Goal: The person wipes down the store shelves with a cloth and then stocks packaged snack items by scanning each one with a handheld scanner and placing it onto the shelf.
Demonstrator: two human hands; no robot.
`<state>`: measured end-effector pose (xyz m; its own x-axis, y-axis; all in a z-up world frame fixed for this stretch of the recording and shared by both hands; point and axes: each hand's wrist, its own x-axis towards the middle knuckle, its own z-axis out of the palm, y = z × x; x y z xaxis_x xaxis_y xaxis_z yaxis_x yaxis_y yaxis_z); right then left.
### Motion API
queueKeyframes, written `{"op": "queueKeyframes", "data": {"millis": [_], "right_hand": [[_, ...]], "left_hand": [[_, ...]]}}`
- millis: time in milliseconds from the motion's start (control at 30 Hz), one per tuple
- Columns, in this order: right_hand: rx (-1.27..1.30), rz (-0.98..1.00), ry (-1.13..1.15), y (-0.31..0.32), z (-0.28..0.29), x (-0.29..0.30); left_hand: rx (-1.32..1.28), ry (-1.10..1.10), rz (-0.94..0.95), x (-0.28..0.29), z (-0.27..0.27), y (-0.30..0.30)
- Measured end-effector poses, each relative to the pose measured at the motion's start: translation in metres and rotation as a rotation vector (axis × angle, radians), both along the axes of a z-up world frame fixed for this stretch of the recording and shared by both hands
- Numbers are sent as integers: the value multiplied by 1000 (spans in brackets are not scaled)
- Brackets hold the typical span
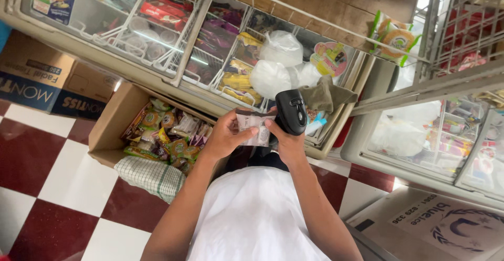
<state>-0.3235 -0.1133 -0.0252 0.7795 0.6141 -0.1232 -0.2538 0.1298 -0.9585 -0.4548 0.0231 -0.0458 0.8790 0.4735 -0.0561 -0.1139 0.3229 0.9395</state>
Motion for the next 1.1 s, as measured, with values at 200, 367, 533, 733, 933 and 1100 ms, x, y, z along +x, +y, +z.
{"op": "queueKeyframes", "data": {"millis": [200, 367, 533, 733, 933, 1100], "right_hand": [[42, -52, -7, -2, 3, 17], [12, -119, 27, -6, 7, 31], [-37, -133, -83, -9, 31, 41], [-190, -102, -311, -19, 52, 43], [-317, 21, -328, -31, 56, 36], [-440, 41, -356, -36, 60, 43]], "left_hand": [[36, -4, -5, 26, 4, 2], [24, -19, -11, 43, 12, 3], [25, -35, 14, 65, 17, 3], [84, -210, 131, 98, 17, 19], [93, -256, 101, 110, 20, 19], [59, -239, 64, 116, 25, 13]]}}
